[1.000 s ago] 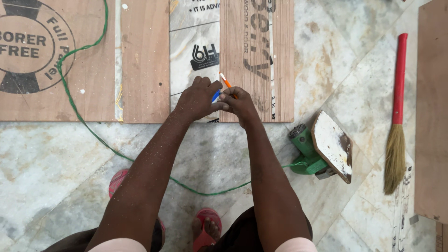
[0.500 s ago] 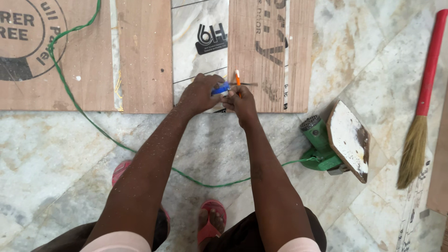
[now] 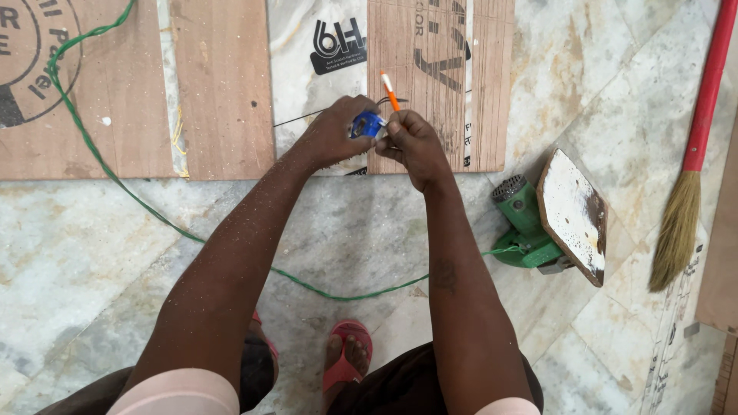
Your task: The person uses a green circular saw to cut a long plank of plywood on the floor. They measure and mark the wood with a tape measure and pencil before making a second cut. The person wears pink flip-flops and operates the saw with both hands.
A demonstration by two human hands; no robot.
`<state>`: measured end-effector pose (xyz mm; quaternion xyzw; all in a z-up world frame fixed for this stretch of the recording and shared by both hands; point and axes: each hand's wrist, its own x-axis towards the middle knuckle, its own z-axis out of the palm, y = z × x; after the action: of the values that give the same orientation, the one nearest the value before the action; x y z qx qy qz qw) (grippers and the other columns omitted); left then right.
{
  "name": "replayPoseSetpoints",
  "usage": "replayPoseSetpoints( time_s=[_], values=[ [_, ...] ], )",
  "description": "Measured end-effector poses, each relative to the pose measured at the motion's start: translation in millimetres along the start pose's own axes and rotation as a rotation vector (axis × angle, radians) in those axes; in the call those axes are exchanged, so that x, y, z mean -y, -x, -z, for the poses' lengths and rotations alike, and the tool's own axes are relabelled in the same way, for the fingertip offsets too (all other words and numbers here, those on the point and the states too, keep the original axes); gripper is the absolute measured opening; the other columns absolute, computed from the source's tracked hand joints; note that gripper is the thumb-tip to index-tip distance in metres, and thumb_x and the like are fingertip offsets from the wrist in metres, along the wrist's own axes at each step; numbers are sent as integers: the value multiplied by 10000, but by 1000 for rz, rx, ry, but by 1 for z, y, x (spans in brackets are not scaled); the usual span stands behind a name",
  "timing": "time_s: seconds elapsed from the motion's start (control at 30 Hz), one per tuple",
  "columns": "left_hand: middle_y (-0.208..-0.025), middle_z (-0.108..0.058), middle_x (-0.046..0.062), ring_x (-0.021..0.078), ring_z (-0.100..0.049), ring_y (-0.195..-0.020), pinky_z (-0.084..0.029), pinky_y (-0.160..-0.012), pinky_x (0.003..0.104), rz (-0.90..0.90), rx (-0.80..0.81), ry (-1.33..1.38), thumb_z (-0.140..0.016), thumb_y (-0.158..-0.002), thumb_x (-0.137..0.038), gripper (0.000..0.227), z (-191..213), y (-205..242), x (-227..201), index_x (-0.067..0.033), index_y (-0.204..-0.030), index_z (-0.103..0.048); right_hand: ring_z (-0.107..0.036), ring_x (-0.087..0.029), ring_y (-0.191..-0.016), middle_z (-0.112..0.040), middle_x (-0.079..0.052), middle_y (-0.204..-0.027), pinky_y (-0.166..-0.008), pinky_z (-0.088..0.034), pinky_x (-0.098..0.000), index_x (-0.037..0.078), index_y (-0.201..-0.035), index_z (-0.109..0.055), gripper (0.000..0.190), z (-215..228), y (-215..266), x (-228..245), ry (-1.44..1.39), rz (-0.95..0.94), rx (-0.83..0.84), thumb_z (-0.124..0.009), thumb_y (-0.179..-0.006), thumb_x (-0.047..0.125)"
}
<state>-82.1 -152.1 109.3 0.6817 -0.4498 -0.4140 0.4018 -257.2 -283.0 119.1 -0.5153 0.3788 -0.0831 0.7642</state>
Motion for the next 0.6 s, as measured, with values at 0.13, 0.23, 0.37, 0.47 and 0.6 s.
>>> replayPoseSetpoints(
  time_s=[0.13, 0.23, 0.37, 0.47, 0.6],
  values=[
    [-1285, -558, 160, 258, -630, -1138, -558, -929, 425, 12, -75, -24, -782, -824, -373, 530, -8, -6, -13, -145, -1278, -633, -660, -115, -765, -623, -22, -841, -736, -612, -319, 107, -1045, -588, 183, -6, 4, 21, 204, 98, -28, -727, -953, 181],
    [-1432, -516, 146, 262, -643, -1143, -571, -876, 419, -90, -117, -127, -770, -808, -407, 509, -6, -7, -21, -130, -1218, -651, -611, -93, -726, -587, -16, -804, -677, -560, -286, 93, -1004, -573, 242, -10, 2, 28, 270, 179, -39, -793, -927, 158],
    [-1160, -669, 108, 255, -652, -1047, -529, -847, 454, -60, -50, -261, -778, -801, -520, 618, 8, -2, -39, -159, -1278, -626, -598, -81, -691, -550, 2, -779, -641, -590, -265, 108, -930, -523, 277, -14, 2, 31, 156, 232, -80, -793, -932, 171],
    [-1061, -682, 121, 267, -629, -989, -547, -755, 452, 79, 9, -426, -761, -827, -619, 617, 5, 0, -44, -196, -1260, -643, -555, -110, -680, -569, -32, -782, -578, -491, -262, 101, -972, -538, 261, -21, -2, 32, 190, 258, -94, -789, -978, 171],
    [-972, -683, 139, 279, -646, -893, -544, -730, 423, -32, -115, -484, -807, -793, -425, 397, 9, 2, -13, -146, -1055, -703, -750, -154, -808, -681, -39, -882, -694, -655, -282, 102, -967, -571, 190, -9, -3, 30, -1, 193, -306, -710, -963, 230]
  ],
)
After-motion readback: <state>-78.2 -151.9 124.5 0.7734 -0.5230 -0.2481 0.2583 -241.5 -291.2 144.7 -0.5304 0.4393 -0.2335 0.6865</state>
